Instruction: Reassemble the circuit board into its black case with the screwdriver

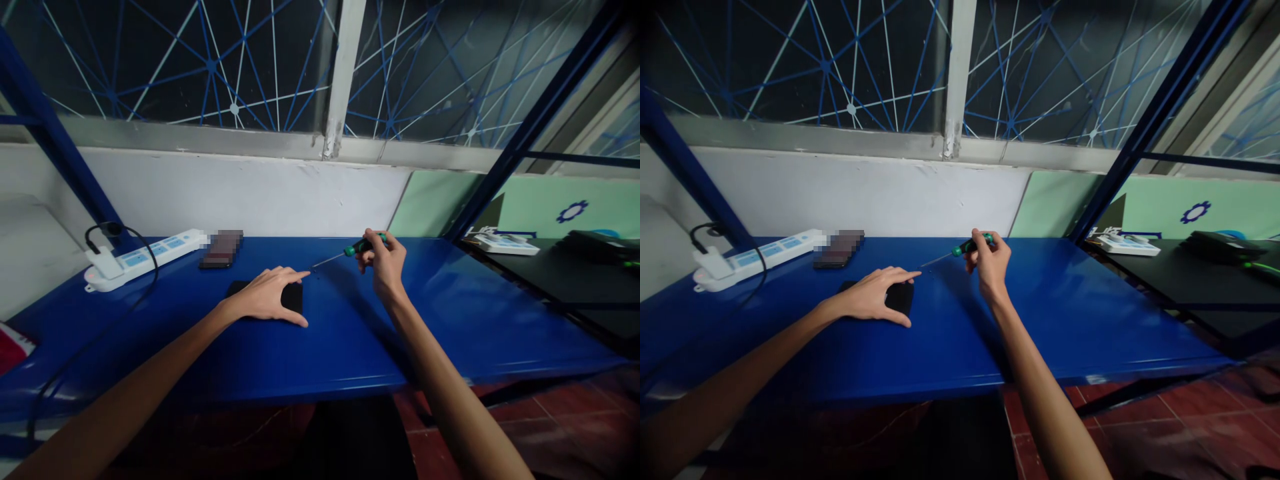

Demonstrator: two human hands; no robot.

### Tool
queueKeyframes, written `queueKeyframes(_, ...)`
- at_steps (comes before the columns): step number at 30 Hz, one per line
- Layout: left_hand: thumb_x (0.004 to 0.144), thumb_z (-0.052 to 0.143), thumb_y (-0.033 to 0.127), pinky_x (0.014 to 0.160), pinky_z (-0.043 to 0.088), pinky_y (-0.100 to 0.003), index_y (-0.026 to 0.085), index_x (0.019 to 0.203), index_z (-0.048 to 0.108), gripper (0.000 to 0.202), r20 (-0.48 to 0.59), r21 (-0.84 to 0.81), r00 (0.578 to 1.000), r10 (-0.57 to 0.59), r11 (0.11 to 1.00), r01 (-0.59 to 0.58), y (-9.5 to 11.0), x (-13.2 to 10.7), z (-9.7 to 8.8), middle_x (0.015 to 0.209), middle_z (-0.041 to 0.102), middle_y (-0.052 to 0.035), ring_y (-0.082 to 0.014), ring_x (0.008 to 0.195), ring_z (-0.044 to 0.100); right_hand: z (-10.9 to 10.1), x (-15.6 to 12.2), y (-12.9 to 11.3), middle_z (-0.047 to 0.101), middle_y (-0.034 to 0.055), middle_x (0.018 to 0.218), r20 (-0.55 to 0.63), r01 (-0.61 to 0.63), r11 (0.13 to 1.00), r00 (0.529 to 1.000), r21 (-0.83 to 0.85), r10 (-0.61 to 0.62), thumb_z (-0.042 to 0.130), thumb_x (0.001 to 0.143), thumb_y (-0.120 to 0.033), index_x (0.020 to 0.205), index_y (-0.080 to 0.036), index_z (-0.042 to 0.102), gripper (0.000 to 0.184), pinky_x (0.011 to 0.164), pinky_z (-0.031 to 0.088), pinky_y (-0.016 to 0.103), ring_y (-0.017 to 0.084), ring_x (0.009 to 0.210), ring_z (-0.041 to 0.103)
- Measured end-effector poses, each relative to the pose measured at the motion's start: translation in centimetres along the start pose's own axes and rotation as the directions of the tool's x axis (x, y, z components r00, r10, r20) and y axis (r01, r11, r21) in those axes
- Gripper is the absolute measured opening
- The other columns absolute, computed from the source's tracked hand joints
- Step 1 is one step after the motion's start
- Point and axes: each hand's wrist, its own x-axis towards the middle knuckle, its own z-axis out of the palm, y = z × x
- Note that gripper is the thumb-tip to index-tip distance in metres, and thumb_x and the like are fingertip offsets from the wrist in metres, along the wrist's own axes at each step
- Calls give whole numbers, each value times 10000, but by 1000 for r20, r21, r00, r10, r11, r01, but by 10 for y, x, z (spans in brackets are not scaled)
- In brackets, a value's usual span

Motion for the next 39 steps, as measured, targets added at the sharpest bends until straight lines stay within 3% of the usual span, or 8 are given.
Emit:
queueKeyframes(8, 665, 681, 667, 899, 406, -437, 327, 1431, 363, 897, 55, -15, 998, -36, 999, 37, 2, 1, 4, 1247, 578, -68, -313, 1101, 529, -6, 5, 1, 558, -33, 424, -43, 15, 999, 999, 36, -13, 666, 749, -435, 719, -187, 550, 275, 277, 346, 229, 108, 281, 481)
queueKeyframes(14, 650, 752, 555, 956, 420, -425, 266, 1415, 399, 891, -122, -199, 992, -26, 980, 1, 2, 2, -7, 1198, 625, -55, -273, 1108, 554, -6, 7, 2, 562, -38, 440, -74, 24, 998, 997, 57, -19, 669, 750, -425, 717, -190, 539, 271, 283, 353, 228, 109, 293, 492)
queueKeyframes(20, 662, 773, 452, 901, 481, -410, 227, 1408, 417, 856, -260, -376, 965, -34, 924, -69, 3, 1, -17, 1171, 645, -68, -242, 1002, 610, -3, 2, 0, 584, -25, 453, -8, 23, 1000, 1000, -3, -23, 636, 783, -451, 772, -193, 531, 279, 318, 392, 241, 122, 308, 520)
queueKeyframes(39, 647, 791, 415, 948, 470, -455, 210, 1384, 457, 834, -275, -407, 961, -37, 910, -81, 5, 2, -15, 1173, 652, -86, -268, 1042, 616, 2, -4, 2, 578, -26, 463, 84, 70, 997, 994, -26, -67, 631, 799, -466, 817, -205, 506, 290, 357, 426, 263, 130, 325, 536)
